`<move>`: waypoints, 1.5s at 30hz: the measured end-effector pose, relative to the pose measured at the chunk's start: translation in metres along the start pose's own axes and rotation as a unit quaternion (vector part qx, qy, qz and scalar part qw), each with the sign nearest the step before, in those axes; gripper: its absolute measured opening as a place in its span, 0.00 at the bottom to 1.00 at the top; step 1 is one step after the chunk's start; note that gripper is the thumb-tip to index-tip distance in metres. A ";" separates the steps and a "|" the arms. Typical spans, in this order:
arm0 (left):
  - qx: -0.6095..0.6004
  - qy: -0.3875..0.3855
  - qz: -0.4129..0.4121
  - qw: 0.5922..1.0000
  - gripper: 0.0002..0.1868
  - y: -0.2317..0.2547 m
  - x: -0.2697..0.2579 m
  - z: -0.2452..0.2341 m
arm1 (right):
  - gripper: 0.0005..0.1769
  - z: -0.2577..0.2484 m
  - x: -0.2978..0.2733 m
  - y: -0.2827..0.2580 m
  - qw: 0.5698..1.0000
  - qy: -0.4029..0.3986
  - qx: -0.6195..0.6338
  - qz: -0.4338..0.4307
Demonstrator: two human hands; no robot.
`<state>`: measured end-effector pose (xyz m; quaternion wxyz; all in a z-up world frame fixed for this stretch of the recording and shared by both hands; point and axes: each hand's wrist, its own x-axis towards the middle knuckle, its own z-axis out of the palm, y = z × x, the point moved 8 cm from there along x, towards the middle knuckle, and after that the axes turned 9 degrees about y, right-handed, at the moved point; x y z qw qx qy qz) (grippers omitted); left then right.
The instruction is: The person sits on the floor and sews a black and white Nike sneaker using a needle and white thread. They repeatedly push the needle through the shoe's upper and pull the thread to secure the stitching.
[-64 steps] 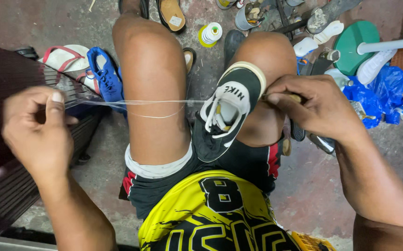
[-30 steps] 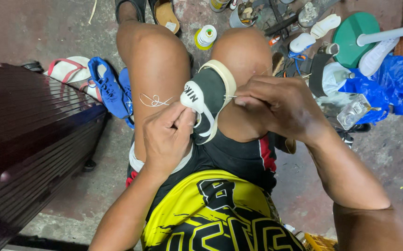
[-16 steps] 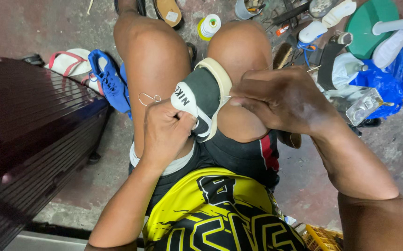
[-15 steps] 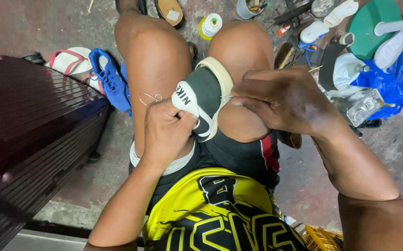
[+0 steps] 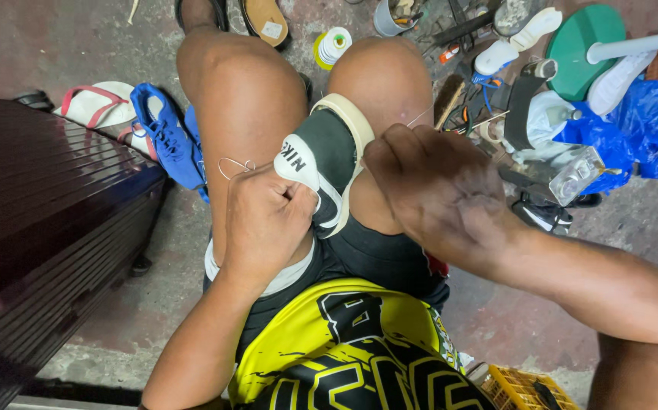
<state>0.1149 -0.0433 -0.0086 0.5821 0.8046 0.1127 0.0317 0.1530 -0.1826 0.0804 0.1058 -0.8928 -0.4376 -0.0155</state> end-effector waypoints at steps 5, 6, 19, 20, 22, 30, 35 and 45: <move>-0.002 -0.008 -0.016 1.000 0.04 -0.003 0.001 0.001 | 0.10 0.002 -0.008 0.012 0.994 0.045 -0.078 -0.054; -0.011 -0.009 -0.007 1.000 0.03 -0.002 0.002 0.001 | 0.13 0.002 -0.010 0.015 0.990 0.053 -0.109 -0.065; -0.133 0.086 -0.103 0.982 0.07 -0.003 -0.015 -0.039 | 0.25 -0.013 -0.038 0.072 0.997 0.045 -0.034 0.061; -0.113 0.127 -0.033 0.985 0.06 0.013 -0.018 -0.049 | 0.26 -0.012 -0.042 0.071 0.996 0.043 -0.014 0.073; 0.000 0.174 0.029 0.984 0.09 0.031 -0.026 -0.057 | 0.27 -0.004 -0.045 0.064 0.995 0.041 0.027 0.093; 0.196 0.062 0.337 0.919 0.12 0.102 -0.034 0.002 | 0.27 -0.006 -0.050 0.048 0.992 0.076 0.068 0.079; 0.139 0.000 0.305 0.942 0.08 0.093 -0.015 0.014 | 0.16 -0.001 -0.035 0.037 0.992 0.043 0.109 0.044; -0.241 -0.041 -0.037 0.969 0.19 0.050 -0.003 -0.014 | 0.20 0.055 -0.045 0.040 0.949 0.072 0.271 0.142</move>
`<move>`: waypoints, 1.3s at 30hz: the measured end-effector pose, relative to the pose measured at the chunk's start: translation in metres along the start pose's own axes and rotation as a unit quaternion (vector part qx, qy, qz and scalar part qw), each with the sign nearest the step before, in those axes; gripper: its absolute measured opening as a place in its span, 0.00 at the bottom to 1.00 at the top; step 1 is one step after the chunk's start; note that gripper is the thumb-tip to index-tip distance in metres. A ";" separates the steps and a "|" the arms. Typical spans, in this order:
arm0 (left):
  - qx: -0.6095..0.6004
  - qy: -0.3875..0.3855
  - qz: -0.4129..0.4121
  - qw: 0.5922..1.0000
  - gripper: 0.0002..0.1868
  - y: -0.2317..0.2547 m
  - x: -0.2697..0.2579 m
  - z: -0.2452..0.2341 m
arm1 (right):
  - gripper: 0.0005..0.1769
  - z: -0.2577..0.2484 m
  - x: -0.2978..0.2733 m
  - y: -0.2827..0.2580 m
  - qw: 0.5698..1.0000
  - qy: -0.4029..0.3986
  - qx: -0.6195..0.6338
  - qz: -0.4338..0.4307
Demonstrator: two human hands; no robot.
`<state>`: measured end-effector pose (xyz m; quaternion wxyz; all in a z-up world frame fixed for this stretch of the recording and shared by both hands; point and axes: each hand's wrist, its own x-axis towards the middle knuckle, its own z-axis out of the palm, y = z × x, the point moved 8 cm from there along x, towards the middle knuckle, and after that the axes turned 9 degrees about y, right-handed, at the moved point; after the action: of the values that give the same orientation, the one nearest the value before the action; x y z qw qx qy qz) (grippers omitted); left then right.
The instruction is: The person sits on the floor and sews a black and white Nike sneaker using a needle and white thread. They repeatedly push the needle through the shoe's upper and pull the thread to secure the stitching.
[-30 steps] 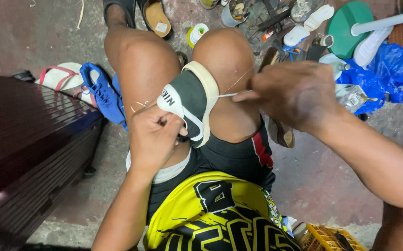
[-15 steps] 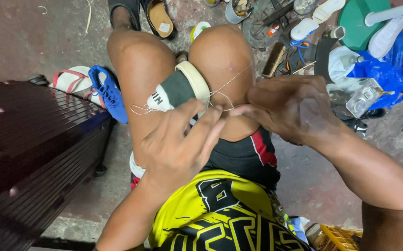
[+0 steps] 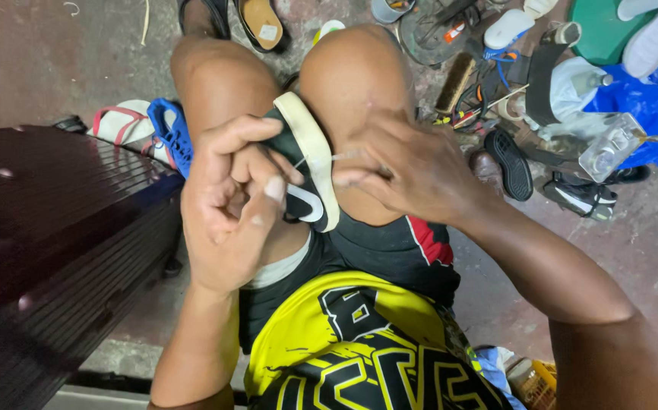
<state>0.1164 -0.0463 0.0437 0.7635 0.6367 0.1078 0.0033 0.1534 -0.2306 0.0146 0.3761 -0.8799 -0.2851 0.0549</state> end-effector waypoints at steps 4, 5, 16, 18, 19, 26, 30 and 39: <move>0.057 -0.110 0.075 0.989 0.26 0.011 0.001 0.019 | 0.08 -0.018 -0.010 0.006 0.983 -0.023 0.168 0.068; 0.129 -0.117 0.120 0.977 0.29 0.013 0.000 0.024 | 0.07 -0.027 -0.010 0.003 0.974 -0.007 0.207 0.088; 0.316 -0.075 0.276 0.905 0.53 0.020 -0.002 0.037 | 0.06 -0.018 0.012 -0.019 0.993 0.090 -0.005 -0.077; 0.304 -0.074 0.264 0.912 0.54 0.018 -0.002 0.032 | 0.03 -0.050 0.009 0.000 0.990 0.103 -0.041 -0.089; 0.297 -0.072 0.252 0.918 0.54 0.017 -0.002 0.030 | 0.02 -0.071 0.012 0.020 0.988 0.112 -0.079 -0.070; 0.298 -0.075 0.204 0.929 0.54 0.017 0.003 0.027 | 0.07 -0.139 -0.079 0.107 0.961 0.108 -0.220 0.128; 0.272 -0.069 0.187 0.941 0.51 0.020 0.007 0.030 | 0.11 -0.150 -0.083 0.088 0.952 0.123 -0.213 0.180; 0.251 -0.055 0.181 0.949 0.50 0.025 0.009 0.030 | 0.19 -0.022 -0.044 -0.002 0.986 0.107 -0.108 -0.069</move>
<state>0.1339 -0.0691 0.0710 0.5705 0.8157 -0.0541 0.0788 0.1226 -0.2672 0.0268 0.3100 -0.8945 -0.3074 -0.0966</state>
